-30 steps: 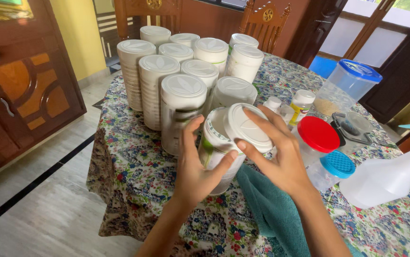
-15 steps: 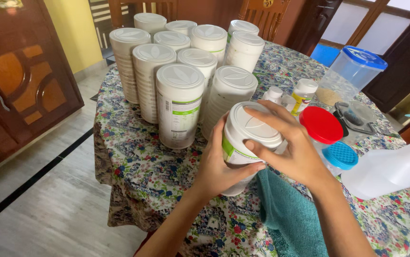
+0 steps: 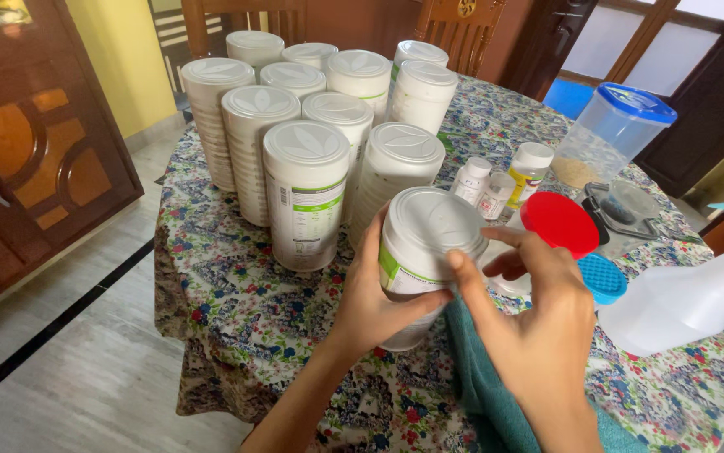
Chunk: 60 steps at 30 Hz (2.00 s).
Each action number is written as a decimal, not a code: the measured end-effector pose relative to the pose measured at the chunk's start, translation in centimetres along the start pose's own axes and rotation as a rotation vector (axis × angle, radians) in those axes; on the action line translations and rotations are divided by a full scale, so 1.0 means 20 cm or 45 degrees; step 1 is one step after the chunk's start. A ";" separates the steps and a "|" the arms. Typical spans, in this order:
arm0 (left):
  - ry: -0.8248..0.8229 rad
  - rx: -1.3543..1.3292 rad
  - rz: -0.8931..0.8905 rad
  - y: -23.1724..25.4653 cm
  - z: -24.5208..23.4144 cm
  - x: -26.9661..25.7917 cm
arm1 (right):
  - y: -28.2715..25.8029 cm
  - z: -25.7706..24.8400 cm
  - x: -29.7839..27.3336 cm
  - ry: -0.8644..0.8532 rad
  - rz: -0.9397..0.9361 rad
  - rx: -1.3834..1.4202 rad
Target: The person wipes multiple plastic containers and lids with a teal cloth on a floral tablecloth. They open and close some containers, spray one with a pink spray bottle, and wipe the exterior surfaces before placing them back on the table.
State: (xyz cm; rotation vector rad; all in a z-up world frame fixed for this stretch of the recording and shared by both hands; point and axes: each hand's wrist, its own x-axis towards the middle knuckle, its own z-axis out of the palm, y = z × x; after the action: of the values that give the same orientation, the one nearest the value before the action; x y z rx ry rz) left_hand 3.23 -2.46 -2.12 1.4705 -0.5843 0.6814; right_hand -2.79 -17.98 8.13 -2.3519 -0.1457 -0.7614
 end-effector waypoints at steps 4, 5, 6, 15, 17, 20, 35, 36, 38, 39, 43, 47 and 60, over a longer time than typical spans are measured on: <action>-0.006 0.015 0.023 0.02 -0.01 0.00 | 0.03 0.04 0.07 0.046 -0.394 0.241; -0.011 0.009 0.015 0.02 -0.01 0.00 | 0.04 0.06 0.09 -0.007 -0.365 0.322; -0.016 0.003 0.007 0.03 -0.01 0.00 | 0.05 0.07 0.09 -0.061 -0.336 0.403; 0.018 0.082 -0.019 0.02 0.00 0.00 | 0.12 0.07 0.09 -0.089 -0.431 0.505; 0.015 0.095 -0.022 0.02 0.00 0.00 | 0.11 0.09 0.10 -0.054 -0.350 0.405; 0.011 0.097 0.004 0.04 -0.01 0.00 | 0.11 0.09 0.11 -0.070 -0.254 0.378; 0.086 0.190 0.329 0.34 0.23 0.33 | 0.02 -0.28 0.34 -0.082 -0.511 0.487; 0.110 0.262 0.428 0.35 0.26 0.39 | 0.02 -0.32 0.39 -0.103 -0.530 0.422; 0.082 0.348 0.524 0.36 0.30 0.53 | 0.01 -0.37 0.49 0.000 -0.558 0.337; 0.030 0.361 0.517 0.36 0.31 0.60 | 0.01 -0.40 0.54 0.052 -0.571 0.292; -0.204 0.443 0.567 0.32 0.34 0.98 | 0.05 -0.44 0.79 0.235 -0.560 0.147; -0.303 0.460 0.462 0.21 0.36 1.28 | 0.16 -0.36 1.09 0.297 -0.562 0.134; -0.592 0.980 0.131 -0.53 0.42 1.79 | 0.61 0.33 1.80 0.181 -0.375 0.088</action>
State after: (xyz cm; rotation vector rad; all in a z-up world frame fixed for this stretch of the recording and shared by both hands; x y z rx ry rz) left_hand 35.86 -8.62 16.74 2.3665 -0.8034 0.6799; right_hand 33.62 -26.69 17.26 -2.2280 -0.4564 -1.0440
